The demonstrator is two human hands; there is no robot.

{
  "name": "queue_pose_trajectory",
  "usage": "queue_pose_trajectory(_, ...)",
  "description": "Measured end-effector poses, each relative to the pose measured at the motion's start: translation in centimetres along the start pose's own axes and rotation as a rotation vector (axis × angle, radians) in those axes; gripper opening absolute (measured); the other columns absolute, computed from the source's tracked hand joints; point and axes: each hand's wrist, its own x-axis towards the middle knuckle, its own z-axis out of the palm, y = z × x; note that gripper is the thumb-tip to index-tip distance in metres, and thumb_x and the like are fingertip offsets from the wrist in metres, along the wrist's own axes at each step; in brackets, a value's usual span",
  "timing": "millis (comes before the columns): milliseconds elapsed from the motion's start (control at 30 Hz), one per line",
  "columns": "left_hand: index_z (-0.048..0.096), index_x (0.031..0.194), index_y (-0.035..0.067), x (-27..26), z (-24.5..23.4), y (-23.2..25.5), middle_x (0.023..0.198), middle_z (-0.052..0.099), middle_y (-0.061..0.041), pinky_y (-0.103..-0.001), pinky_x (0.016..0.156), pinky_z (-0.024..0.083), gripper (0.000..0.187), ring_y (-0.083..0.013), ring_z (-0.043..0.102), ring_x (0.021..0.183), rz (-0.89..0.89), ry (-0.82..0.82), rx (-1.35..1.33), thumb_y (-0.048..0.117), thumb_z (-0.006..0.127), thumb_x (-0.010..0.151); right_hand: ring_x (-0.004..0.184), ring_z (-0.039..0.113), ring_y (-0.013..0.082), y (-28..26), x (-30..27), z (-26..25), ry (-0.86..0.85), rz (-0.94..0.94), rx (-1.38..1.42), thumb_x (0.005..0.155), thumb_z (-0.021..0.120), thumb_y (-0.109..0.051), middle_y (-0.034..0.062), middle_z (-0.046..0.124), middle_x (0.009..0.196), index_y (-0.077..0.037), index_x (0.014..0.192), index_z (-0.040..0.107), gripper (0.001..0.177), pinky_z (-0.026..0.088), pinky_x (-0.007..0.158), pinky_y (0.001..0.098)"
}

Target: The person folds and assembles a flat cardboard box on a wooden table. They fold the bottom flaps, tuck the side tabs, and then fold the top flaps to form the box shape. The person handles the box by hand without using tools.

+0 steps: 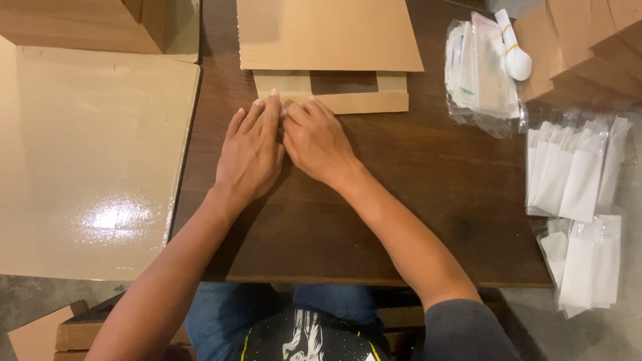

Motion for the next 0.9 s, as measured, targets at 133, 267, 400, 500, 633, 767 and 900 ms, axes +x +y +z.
queue_pose_trajectory(133, 0.033, 0.16, -0.004, -0.1, 0.0, -0.4, 0.149, 0.059, -0.019, -0.048, 0.12, 0.033, 0.073, -0.032, 0.05, 0.142, -0.006, -0.028, -0.032, 0.016, 0.049, 0.091, 0.09, 0.061, 0.0269, -0.5, 0.6, -0.4, -0.008, 0.003, 0.042, 0.094, 0.06, -0.013, 0.0057, 0.057, 0.092, -0.003, 0.085, 0.071, 0.017, 0.05, 0.09, 0.041)
queue_pose_trajectory(267, 0.038, 0.159, 0.001, -0.4, 0.1, -0.4, 0.146, 0.062, -0.014, -0.046, 0.12, 0.034, 0.069, -0.0279, 0.051, 0.143, -0.023, -0.017, 0.014, 0.02, 0.049, 0.093, 0.088, 0.06, 0.0262, -0.4, 0.5, -0.8, -0.026, 0.009, 0.054, 0.096, 0.06, -0.016, 0.0045, 0.055, 0.089, -0.006, 0.082, 0.069, 0.019, 0.049, 0.088, 0.0408)
queue_pose_trajectory(400, 0.043, 0.158, 0.008, -0.6, 1.5, -0.6, 0.144, 0.064, -0.008, -0.046, 0.12, 0.035, 0.067, -0.0235, 0.051, 0.143, -0.039, 0.005, 0.065, 0.026, 0.049, 0.093, 0.089, 0.062, 0.0259, 0.0, 0.4, -2.1, -0.045, 0.039, 0.024, 0.1, 0.06, -0.022, 0.0049, 0.061, 0.093, -0.007, 0.088, 0.071, 0.022, 0.047, 0.093, 0.0418)
queue_pose_trajectory(500, 0.048, 0.153, 0.01, -0.4, 1.0, -0.1, 0.142, 0.066, -0.009, -0.048, 0.119, 0.035, 0.063, -0.024, 0.052, 0.143, -0.049, 0.003, 0.059, 0.028, 0.05, 0.093, 0.09, 0.064, 0.0271, 0.1, 0.0, -3.0, -0.046, 0.051, 0.015, 0.099, 0.063, -0.022, 0.0053, 0.063, 0.093, -0.008, 0.092, 0.073, 0.019, 0.047, 0.096, 0.0438)
queue_pose_trajectory(633, 0.05, 0.154, 0.012, -0.3, 0.6, 0.1, 0.145, 0.064, -0.01, -0.051, 0.118, 0.035, 0.06, -0.0272, 0.05, 0.143, -0.038, -0.004, 0.045, 0.028, 0.047, 0.097, 0.089, 0.064, 0.0261, 0.8, -1.1, -3.1, -0.045, 0.073, -0.028, 0.101, 0.062, -0.023, 0.005, 0.063, 0.093, -0.009, 0.095, 0.073, 0.019, 0.044, 0.101, 0.0457)
queue_pose_trajectory(767, 0.065, 0.141, 0.016, -0.2, 1.3, -0.1, 0.141, 0.068, -0.007, -0.049, 0.112, 0.042, 0.048, -0.0273, 0.057, 0.137, 0.013, 0.145, 0.099, 0.027, 0.052, 0.096, 0.092, 0.066, 0.0265, 1.7, -2.1, -3.1, -0.055, 0.113, -0.053, 0.102, 0.063, -0.025, 0.0053, 0.066, 0.097, -0.01, 0.1, 0.075, 0.019, 0.042, 0.106, 0.0486)
queue_pose_trajectory(900, 0.068, 0.138, 0.015, -0.1, 1.1, 0.1, 0.14, 0.068, -0.008, -0.05, 0.11, 0.044, 0.046, -0.0284, 0.059, 0.135, 0.022, 0.136, 0.113, 0.028, 0.053, 0.096, 0.093, 0.068, 0.0269, 2.7, -3.2, -3.4, -0.062, 0.15, -0.078, 0.101, 0.065, -0.025, 0.005, 0.068, 0.099, -0.011, 0.101, 0.076, 0.018, 0.04, 0.108, 0.0511)
